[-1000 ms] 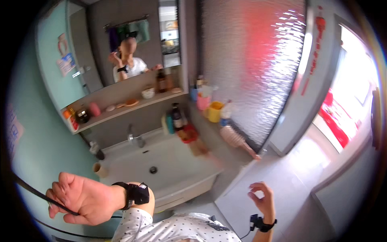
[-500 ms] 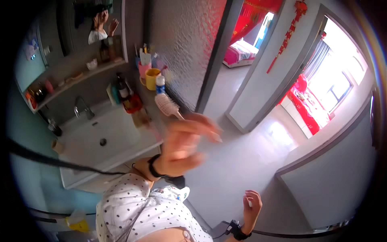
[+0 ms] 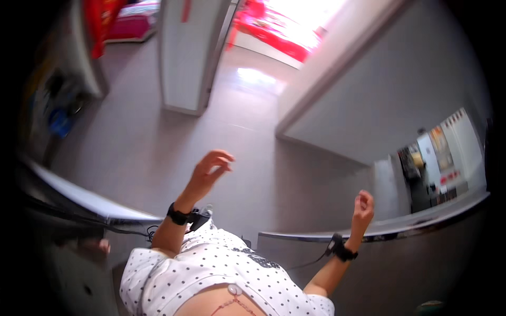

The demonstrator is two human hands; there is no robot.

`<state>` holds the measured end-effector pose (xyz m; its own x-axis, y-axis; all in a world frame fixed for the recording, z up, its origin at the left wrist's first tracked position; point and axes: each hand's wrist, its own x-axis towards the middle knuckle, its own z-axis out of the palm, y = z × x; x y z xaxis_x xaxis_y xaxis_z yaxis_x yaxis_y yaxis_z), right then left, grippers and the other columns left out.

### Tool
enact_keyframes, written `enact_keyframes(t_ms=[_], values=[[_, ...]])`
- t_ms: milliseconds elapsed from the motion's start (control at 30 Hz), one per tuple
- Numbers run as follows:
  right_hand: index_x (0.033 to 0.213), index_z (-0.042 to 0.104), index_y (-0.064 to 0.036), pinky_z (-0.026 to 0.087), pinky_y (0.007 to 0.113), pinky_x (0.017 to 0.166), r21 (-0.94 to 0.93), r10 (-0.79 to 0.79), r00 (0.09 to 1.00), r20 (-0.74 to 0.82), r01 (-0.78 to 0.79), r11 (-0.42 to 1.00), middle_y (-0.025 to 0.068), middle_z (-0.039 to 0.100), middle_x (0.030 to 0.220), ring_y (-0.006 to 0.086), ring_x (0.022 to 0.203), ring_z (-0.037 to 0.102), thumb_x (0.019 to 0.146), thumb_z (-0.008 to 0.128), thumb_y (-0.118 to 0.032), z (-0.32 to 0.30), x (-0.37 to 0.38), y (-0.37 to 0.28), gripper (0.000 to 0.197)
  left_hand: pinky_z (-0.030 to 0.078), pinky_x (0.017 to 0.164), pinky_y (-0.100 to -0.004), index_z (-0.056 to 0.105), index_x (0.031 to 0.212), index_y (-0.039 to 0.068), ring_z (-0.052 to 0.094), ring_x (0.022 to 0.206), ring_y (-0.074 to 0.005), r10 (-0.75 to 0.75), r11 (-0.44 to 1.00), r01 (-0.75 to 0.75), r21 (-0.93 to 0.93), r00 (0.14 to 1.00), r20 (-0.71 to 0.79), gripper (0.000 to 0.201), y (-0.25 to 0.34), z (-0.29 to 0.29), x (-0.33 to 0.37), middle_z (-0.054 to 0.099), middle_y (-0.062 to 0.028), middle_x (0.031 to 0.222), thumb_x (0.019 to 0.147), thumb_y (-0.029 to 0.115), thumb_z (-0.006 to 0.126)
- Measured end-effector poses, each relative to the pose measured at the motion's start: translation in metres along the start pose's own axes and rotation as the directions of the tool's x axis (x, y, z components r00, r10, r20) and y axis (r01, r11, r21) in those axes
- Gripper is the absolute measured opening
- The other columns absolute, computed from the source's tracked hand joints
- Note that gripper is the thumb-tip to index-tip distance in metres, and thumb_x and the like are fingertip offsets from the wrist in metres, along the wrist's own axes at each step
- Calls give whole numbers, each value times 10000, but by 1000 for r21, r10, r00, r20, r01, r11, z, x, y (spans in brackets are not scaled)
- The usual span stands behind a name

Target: The person wipes the surface of a dining table with a cloth, walks to a bathroom sink to rinse the cloth, then goes to a bedroom to fold a pillowcase on a bed.

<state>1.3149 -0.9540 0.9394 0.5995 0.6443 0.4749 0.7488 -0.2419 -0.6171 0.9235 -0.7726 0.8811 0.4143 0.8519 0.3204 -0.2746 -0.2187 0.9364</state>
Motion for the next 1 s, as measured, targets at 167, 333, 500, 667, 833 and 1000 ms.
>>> enact_keyframes(t_ms=[167, 333, 500, 667, 833, 1000], values=[[1078, 515, -72, 343, 416, 929, -773, -119, 965, -235, -111, 625, 140, 458, 1202, 311, 1099, 433, 751, 630, -192, 77, 127, 21, 367, 471, 750, -249, 534, 991, 29, 562, 804, -121, -280, 960, 268, -83, 933, -226, 169, -149, -78, 167, 586, -64, 911, 823, 40, 515], [1121, 516, -76, 257, 442, 998, -926, 196, 909, -367, -377, 15, 182, 425, 1248, 341, 1200, 332, 711, 659, -316, 70, 160, 69, 496, 445, 710, -225, 530, 985, 29, 552, 743, -107, -432, 900, 421, -112, 830, -353, 160, -236, -118, 222, 585, -59, 875, 829, 56, 502], [1249, 432, -24, 174, 413, 1043, -809, 471, 660, -585, -437, -393, 185, 346, 1339, 328, 1280, 232, 741, 612, -415, 98, 186, 69, 666, 437, 709, -222, 538, 955, 45, 551, 728, -111, -396, 912, 384, -142, 740, -544, 134, -280, -152, 272, 592, -51, 852, 834, 70, 486], [1238, 467, -72, 183, 457, 1026, -802, 674, 437, -596, -286, -524, 106, 350, 1360, 295, 1310, 191, 809, 434, -293, 104, 250, 75, 484, 437, 715, -225, 539, 938, 43, 544, 735, -109, -416, 904, 398, -159, 728, -545, 121, -314, -133, 322, 591, -53, 850, 834, 70, 484], [1152, 553, -87, 222, 479, 987, -673, 444, 519, -730, -432, -601, 92, 376, 1342, 220, 1292, 237, 764, 487, -328, 114, 313, 148, 461, 436, 711, -226, 538, 936, 42, 536, 749, -110, -419, 908, 375, -189, 785, -456, 119, -371, -70, 438, 584, -57, 859, 832, 66, 485], [1310, 347, -44, 161, 454, 1034, -584, 290, 634, -717, -317, -747, 95, 328, 1374, 226, 1292, 247, 746, 540, -414, 107, 381, 241, 701, 420, 718, -233, 534, 944, 29, 535, 757, -123, -479, 876, 430, -218, 823, -306, 138, -457, 38, 584, 578, -64, 864, 822, 54, 474]])
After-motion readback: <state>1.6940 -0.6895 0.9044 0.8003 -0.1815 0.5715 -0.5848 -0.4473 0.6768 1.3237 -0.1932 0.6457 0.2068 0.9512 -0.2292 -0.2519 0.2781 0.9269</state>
